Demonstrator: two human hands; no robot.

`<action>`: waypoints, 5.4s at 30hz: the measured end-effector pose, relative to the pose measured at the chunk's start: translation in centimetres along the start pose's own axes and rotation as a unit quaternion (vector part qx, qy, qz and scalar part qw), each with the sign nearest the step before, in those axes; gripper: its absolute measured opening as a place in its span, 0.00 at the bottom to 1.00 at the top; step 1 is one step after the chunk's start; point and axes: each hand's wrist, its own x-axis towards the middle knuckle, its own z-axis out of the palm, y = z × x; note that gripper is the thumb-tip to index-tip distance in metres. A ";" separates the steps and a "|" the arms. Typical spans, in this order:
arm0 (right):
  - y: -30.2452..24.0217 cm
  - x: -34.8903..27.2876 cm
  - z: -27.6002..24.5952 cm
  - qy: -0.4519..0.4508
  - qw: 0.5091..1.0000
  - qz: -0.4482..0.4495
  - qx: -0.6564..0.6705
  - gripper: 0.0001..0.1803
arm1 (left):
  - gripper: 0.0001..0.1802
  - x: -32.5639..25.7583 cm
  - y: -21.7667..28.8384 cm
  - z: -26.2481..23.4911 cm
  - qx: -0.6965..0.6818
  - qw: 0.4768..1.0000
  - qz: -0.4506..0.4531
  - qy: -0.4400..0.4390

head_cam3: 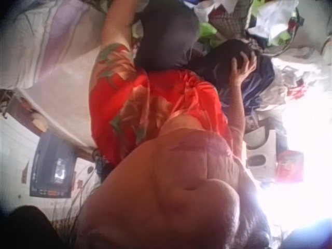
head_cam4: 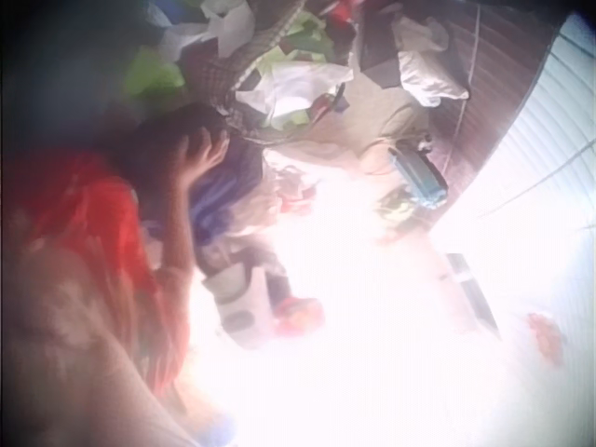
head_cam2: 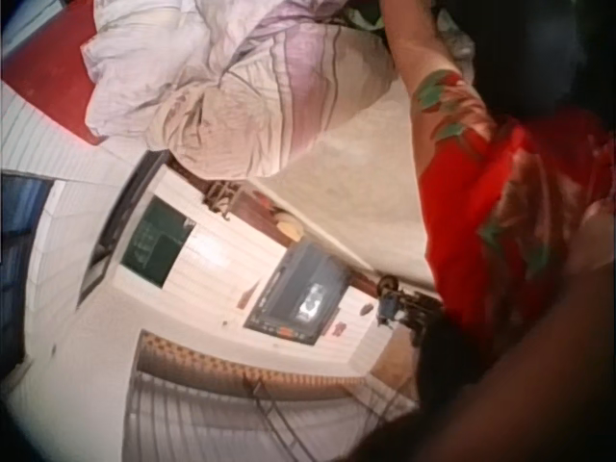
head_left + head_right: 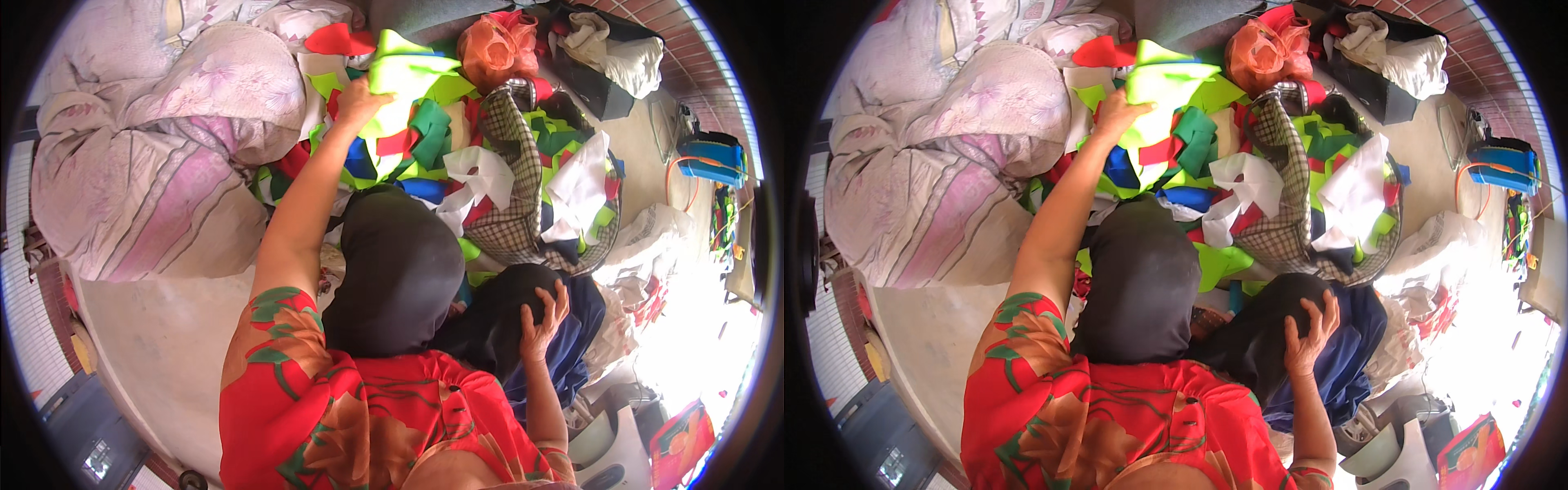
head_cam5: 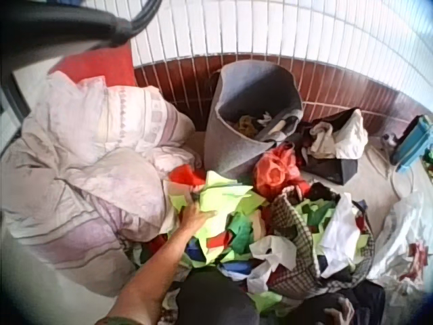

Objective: The person sits on the floor and folds small, colorful pieces of fabric by hand. They pick up individual pieces from a pile, fold them, and place them into a checkered basket.

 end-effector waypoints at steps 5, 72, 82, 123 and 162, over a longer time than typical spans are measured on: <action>-0.2 -0.8 -0.1 0.018 1.000 -0.008 -0.005 0.20 | 0.19 -2.6 5.7 -6.6 -0.359 0.933 -0.027 -0.016; -11.6 5.1 -5.4 0.173 0.699 0.170 0.673 0.26 | 0.34 -21.4 29.0 5.7 -0.146 0.904 0.272 -0.295; -9.6 5.2 -5.5 0.202 0.548 0.121 0.803 0.24 | 0.18 -20.3 28.4 6.0 -0.536 0.748 -0.141 -0.366; -8.6 6.2 -5.3 0.088 0.426 0.117 0.893 0.18 | 0.21 -23.0 31.1 4.1 -0.585 0.717 -0.145 -0.351; -6.5 5.9 -2.8 0.241 0.623 0.179 0.723 0.24 | 0.11 -21.3 27.6 7.3 -0.112 0.911 0.284 -0.279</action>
